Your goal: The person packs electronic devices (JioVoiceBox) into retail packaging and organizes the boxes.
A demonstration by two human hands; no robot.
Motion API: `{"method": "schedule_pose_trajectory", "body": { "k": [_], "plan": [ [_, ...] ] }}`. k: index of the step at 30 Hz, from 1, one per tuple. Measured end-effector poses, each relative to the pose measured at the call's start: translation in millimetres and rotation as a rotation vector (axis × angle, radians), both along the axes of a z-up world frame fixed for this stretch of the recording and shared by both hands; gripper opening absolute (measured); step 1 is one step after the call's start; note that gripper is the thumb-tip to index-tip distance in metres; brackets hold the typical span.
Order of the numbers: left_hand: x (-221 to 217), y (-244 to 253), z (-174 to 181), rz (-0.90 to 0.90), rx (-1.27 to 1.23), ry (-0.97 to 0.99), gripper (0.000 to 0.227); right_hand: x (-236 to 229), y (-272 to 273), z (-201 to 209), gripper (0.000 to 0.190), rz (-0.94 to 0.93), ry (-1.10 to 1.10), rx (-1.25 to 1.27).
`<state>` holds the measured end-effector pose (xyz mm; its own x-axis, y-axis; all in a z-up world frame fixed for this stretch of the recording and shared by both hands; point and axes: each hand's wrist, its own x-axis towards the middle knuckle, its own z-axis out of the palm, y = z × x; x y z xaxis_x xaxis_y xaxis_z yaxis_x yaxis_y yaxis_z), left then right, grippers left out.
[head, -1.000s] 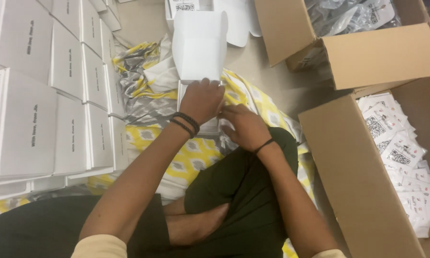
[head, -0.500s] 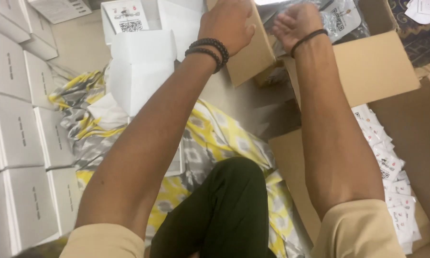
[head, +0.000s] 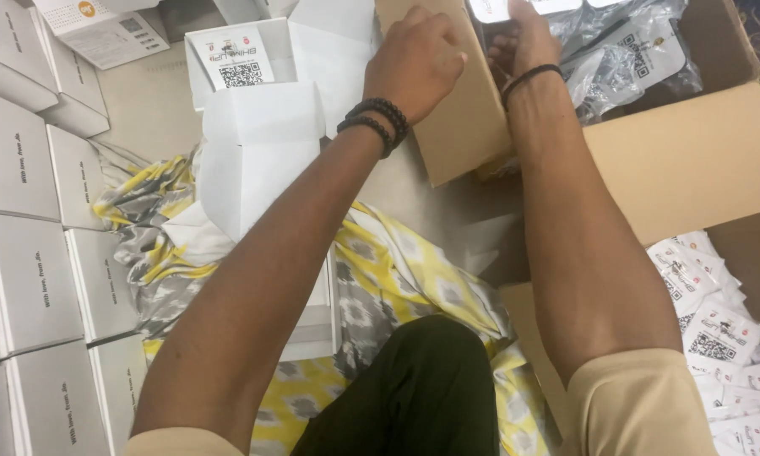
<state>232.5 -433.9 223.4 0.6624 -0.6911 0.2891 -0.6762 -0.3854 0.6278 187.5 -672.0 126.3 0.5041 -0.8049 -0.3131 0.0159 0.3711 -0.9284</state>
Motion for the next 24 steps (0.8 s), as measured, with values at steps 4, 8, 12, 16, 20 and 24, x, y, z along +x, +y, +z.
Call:
{"method": "schedule_pose_trajectory", "body": {
  "k": [4,8,12,16,20,24],
  "plan": [
    [9.2,-7.9,-8.6,0.017,-0.221,0.000,0.044,-26.1,27.2,44.9,0.032,-0.075,-0.085,0.096],
    [1.0,4.7,26.7,0.008,-0.416,0.637,0.071,-68.1,50.1,86.4,0.035,0.010,-0.363,0.083],
    [-28.2,64.0,62.5,-0.189,-0.528,0.803,0.074,-135.8,148.5,165.7,0.041,0.293,-0.652,0.040],
    [-96.4,137.1,90.2,-0.321,-0.594,0.954,0.081,-178.1,232.0,172.4,0.056,0.363,-0.608,0.019],
    [-148.4,208.8,68.6,-0.106,-0.750,1.125,0.063,-207.8,298.2,146.1,0.048,0.486,-0.511,-0.006],
    [-188.7,289.0,41.3,0.084,-0.835,1.214,0.055,-221.2,347.3,116.8,0.039,0.601,-0.227,-0.022]
  ]
}}
